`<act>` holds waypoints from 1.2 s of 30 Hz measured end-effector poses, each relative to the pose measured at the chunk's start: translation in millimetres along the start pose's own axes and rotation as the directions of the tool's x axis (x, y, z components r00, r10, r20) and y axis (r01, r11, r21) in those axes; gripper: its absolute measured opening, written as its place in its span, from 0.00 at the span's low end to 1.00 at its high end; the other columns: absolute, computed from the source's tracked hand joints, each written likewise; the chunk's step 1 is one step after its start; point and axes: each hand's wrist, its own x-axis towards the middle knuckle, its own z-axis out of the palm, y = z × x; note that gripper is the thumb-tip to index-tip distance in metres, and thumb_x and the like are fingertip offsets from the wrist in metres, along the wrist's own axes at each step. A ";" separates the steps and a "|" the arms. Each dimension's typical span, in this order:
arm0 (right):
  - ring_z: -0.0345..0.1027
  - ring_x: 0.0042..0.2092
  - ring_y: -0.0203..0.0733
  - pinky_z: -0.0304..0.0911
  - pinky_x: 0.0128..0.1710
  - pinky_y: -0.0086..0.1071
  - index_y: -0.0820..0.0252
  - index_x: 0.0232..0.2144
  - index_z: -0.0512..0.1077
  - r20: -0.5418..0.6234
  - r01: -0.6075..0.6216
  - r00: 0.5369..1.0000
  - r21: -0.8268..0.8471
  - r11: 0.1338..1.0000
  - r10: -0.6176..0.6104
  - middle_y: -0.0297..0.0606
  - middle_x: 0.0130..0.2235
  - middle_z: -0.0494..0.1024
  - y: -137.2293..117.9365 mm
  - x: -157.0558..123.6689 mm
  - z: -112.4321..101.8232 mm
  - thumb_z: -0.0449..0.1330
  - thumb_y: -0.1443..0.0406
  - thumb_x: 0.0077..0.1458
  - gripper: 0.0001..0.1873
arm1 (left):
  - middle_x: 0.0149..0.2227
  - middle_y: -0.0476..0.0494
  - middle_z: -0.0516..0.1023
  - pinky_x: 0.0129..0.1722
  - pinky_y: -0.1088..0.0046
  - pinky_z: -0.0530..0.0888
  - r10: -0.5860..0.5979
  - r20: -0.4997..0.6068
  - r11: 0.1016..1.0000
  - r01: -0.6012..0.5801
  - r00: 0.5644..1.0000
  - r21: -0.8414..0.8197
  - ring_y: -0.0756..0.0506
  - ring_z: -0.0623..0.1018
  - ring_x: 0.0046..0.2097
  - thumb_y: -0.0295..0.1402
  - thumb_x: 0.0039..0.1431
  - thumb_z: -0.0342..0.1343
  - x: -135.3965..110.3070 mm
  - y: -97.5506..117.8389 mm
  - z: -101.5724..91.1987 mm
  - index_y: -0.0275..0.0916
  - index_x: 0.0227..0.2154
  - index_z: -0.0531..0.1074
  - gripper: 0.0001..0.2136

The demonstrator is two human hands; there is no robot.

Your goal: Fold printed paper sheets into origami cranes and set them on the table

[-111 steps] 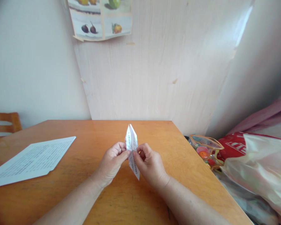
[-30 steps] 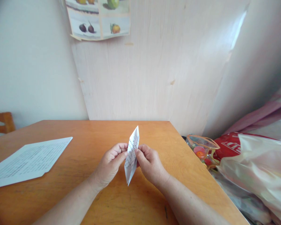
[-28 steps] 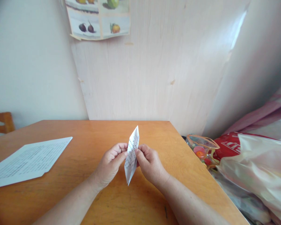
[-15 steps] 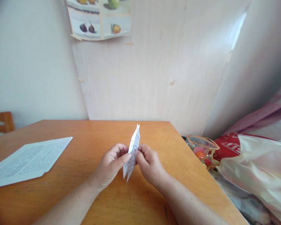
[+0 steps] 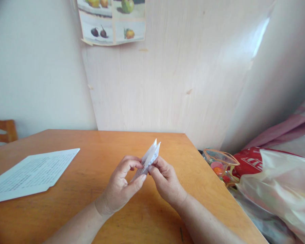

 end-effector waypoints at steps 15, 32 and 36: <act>0.73 0.47 0.43 0.67 0.52 0.39 0.51 0.45 0.78 0.006 -0.023 1.000 -0.035 0.999 0.023 0.36 0.45 0.81 -0.5 0.3 -1.8 0.58 0.62 0.64 0.10 | 0.39 0.44 0.76 0.45 0.64 0.71 -0.091 -0.030 0.993 0.093 0.995 0.072 0.43 0.75 0.42 0.30 0.57 0.62 -1.8 0.1 3.2 0.42 0.40 0.72 0.08; 0.73 0.45 0.43 0.67 0.51 0.38 0.53 0.40 0.79 0.025 -0.052 0.998 -0.052 0.997 0.053 0.35 0.41 0.81 -1.6 -1.3 -4.0 0.59 0.60 0.64 0.08 | 0.48 0.41 0.75 0.55 0.57 0.70 -0.072 -0.013 0.997 0.072 0.997 0.005 0.39 0.73 0.52 0.29 0.56 0.61 0.5 4.3 -4.6 0.44 0.38 0.76 0.07; 0.72 0.44 0.44 0.67 0.50 0.39 0.53 0.39 0.78 0.021 -0.055 0.998 -0.058 0.997 0.056 0.36 0.40 0.80 -1.7 -1.2 -3.6 0.60 0.59 0.63 0.08 | 0.41 0.43 0.76 0.50 0.61 0.71 -0.090 -0.010 0.996 0.090 0.996 -0.016 0.41 0.74 0.46 0.29 0.57 0.60 2.0 5.4 -5.7 0.44 0.37 0.76 0.06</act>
